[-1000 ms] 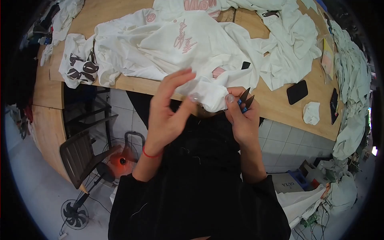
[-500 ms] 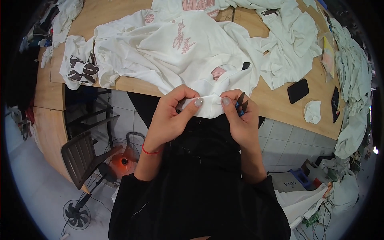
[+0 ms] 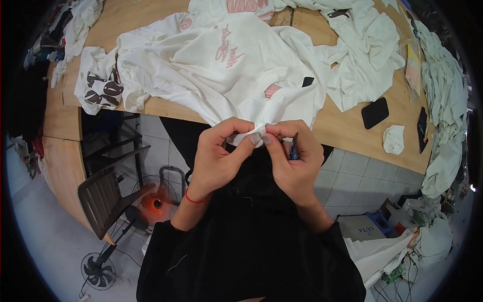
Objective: Trimming excess threads from white garments using small thread snips on a factory work table.
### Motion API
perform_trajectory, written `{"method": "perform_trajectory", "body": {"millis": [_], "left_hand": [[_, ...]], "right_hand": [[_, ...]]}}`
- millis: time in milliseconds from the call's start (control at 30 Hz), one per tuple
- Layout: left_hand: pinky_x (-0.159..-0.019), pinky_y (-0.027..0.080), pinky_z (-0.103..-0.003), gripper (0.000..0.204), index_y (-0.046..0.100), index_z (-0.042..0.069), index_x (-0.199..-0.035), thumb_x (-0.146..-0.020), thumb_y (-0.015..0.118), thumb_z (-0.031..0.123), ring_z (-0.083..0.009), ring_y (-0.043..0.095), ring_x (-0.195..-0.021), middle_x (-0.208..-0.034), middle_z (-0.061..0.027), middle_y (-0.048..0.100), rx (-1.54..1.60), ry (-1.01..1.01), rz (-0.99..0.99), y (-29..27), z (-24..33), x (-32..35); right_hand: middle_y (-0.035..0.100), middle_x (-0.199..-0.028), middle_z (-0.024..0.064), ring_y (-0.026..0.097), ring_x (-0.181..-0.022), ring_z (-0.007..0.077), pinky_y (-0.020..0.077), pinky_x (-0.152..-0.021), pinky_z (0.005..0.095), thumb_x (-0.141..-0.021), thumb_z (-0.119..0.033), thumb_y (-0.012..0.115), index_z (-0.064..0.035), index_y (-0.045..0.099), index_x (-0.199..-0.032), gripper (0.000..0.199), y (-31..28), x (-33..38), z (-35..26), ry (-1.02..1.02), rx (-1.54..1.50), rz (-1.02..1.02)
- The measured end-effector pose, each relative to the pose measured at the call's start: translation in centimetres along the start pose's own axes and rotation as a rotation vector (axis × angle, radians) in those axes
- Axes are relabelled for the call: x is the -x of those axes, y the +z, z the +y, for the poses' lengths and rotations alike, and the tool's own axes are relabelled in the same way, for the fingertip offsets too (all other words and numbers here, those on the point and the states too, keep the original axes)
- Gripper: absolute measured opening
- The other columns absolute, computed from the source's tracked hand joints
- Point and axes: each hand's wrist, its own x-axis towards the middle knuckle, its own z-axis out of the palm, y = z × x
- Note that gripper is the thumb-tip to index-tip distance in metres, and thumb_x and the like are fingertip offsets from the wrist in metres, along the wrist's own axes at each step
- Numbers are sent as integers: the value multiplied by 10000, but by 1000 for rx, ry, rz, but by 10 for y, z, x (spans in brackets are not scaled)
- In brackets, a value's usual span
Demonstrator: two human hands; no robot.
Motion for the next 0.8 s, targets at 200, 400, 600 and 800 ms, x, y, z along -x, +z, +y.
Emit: {"method": "perform_trajectory", "body": {"millis": [200, 400, 600, 800], "left_hand": [[-744, 476, -284, 150, 738, 13, -1001, -863, 791, -10, -138, 642, -751, -856, -53, 726, -341, 204, 41, -1, 5, -2], [-763, 466, -321, 178, 740, 36, -953, -800, 802, -31, -202, 666, -764, -846, -68, 717, -484, 424, 13, -5, 3, -5], [-762, 472, -298, 171, 758, 29, -968, -816, 800, -39, -187, 673, -778, -856, -63, 728, -289, 252, 75, -7, 0, 0], [-750, 471, -315, 183, 756, 34, -969, -807, 805, -36, -209, 670, -777, -852, -55, 725, -402, 365, 65, -5, 1, -3]], "right_hand": [[649, -865, 57, 558, -640, 113, 438, -562, 266, -875, 72, 764, -6, 712, -987, 147, 4, -5, -2, -162, 176, 34], [568, -823, 15, 504, -650, 62, 411, -572, 245, -905, 67, 696, -28, 612, -949, 135, -1, -5, 9, -45, 126, -61], [556, -839, -43, 465, -684, 6, 359, -578, 203, -992, 7, 654, -32, 609, -962, 67, -12, -4, 5, 256, -330, -5], [689, -881, 39, 566, -632, 70, 442, -572, 220, -876, 54, 761, -9, 728, -1065, 202, -2, -6, -10, -119, 198, -60]]}}
